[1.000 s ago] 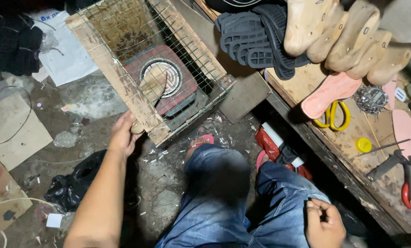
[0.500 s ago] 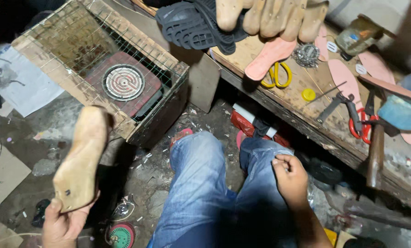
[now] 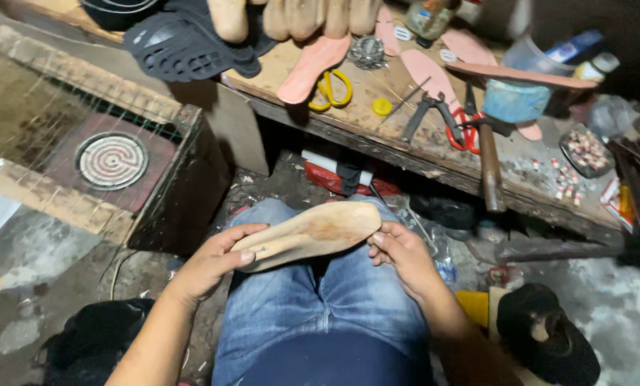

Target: The person sits with a black shoe upper on their lap, hammers the sole edge with a wooden mallet, and uses pincers to trim and press the material. They then fit a pink insole onto a wooden shoe last, hammer it flat, and press the insole into the shoe upper, adjusting it to seat properly.

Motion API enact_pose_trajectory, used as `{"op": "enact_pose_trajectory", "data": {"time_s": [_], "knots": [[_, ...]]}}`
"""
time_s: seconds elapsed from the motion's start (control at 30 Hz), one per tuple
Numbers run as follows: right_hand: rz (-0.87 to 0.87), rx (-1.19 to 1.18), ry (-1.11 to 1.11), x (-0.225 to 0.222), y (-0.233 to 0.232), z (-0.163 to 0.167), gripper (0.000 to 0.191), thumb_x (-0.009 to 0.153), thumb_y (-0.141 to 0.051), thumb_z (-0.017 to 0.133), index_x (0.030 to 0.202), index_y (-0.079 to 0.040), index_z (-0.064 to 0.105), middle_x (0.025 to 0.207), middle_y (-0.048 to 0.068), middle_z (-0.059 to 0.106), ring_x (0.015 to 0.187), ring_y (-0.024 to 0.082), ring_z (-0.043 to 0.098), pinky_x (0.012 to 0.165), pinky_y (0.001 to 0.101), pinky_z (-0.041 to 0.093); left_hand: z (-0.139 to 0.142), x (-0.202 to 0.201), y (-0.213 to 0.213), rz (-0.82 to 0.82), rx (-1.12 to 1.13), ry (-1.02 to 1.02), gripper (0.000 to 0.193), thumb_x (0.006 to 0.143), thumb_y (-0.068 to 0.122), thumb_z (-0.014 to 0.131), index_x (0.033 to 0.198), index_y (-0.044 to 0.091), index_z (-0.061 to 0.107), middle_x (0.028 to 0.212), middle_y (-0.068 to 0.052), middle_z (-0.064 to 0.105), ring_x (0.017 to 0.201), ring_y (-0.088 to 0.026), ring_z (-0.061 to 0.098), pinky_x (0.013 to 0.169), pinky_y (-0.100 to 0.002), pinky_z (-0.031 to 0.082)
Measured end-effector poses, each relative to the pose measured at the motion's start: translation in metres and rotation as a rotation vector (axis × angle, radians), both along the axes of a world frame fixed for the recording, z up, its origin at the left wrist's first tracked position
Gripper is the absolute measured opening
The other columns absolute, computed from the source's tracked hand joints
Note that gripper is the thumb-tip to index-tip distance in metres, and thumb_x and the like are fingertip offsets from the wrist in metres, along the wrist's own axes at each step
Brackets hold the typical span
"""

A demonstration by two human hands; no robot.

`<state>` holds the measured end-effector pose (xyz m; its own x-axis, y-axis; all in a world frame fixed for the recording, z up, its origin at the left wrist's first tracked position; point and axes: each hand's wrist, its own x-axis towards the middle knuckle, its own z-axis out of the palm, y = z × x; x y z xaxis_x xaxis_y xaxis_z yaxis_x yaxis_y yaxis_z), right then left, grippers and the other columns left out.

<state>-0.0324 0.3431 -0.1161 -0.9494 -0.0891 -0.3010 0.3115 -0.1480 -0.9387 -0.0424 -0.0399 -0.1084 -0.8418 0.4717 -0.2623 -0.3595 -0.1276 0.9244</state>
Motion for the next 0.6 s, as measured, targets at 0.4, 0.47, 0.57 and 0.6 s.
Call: {"op": "enact_pose_trajectory", "data": {"time_s": [0.4, 0.47, 0.57, 0.6], "knots": [[0.034, 0.647, -0.113, 0.035, 0.098, -0.019, 0.035, 0.092, -0.039, 0.070, 0.096, -0.004, 0.074, 0.077, 0.004, 0.070, 0.068, 0.014, 0.065, 0.062, 0.0303, 0.053, 0.012, -0.016, 0.083, -0.025, -0.446, 0.515, 0.050, 0.072, 0.013, 0.084, 0.119, 0.003, 0.071, 0.128, -0.011, 0.064, 0.123, -0.023, 0.060, 0.105, -0.035, 0.044], [-0.159, 0.690, 0.072, 0.046, 0.137, -0.037, 0.036, 0.090, -0.037, 0.071, 0.101, -0.003, 0.073, 0.088, 0.004, 0.076, 0.082, 0.017, 0.071, 0.074, 0.0327, 0.057, 0.010, -0.011, 0.089, -0.006, -0.494, 0.526, 0.049, 0.074, 0.014, 0.082, 0.120, 0.003, 0.070, 0.132, -0.012, 0.063, 0.126, -0.023, 0.058, 0.107, -0.035, 0.043], [-0.395, 1.234, 0.041, 0.075, 0.215, -0.070, 0.045, 0.084, -0.032, 0.078, 0.116, -0.003, 0.068, 0.111, 0.019, 0.066, 0.099, 0.038, 0.065, 0.083, 0.0463, 0.053, 0.003, 0.000, 0.097, 0.054, -0.573, 0.548, 0.053, 0.074, 0.016, 0.082, 0.124, 0.002, 0.068, 0.143, -0.014, 0.058, 0.135, -0.026, 0.053, 0.112, -0.037, 0.038], [-0.468, 1.332, -0.003, 0.089, 0.239, -0.080, 0.051, 0.082, -0.030, 0.079, 0.122, -0.002, 0.065, 0.121, 0.026, 0.060, 0.102, 0.045, 0.061, 0.083, 0.0506, 0.052, 0.001, 0.002, 0.097, 0.051, -0.675, 0.609, 0.053, 0.073, 0.015, 0.083, 0.122, 0.002, 0.070, 0.143, -0.016, 0.058, 0.136, -0.027, 0.051, 0.113, -0.038, 0.037]]}}
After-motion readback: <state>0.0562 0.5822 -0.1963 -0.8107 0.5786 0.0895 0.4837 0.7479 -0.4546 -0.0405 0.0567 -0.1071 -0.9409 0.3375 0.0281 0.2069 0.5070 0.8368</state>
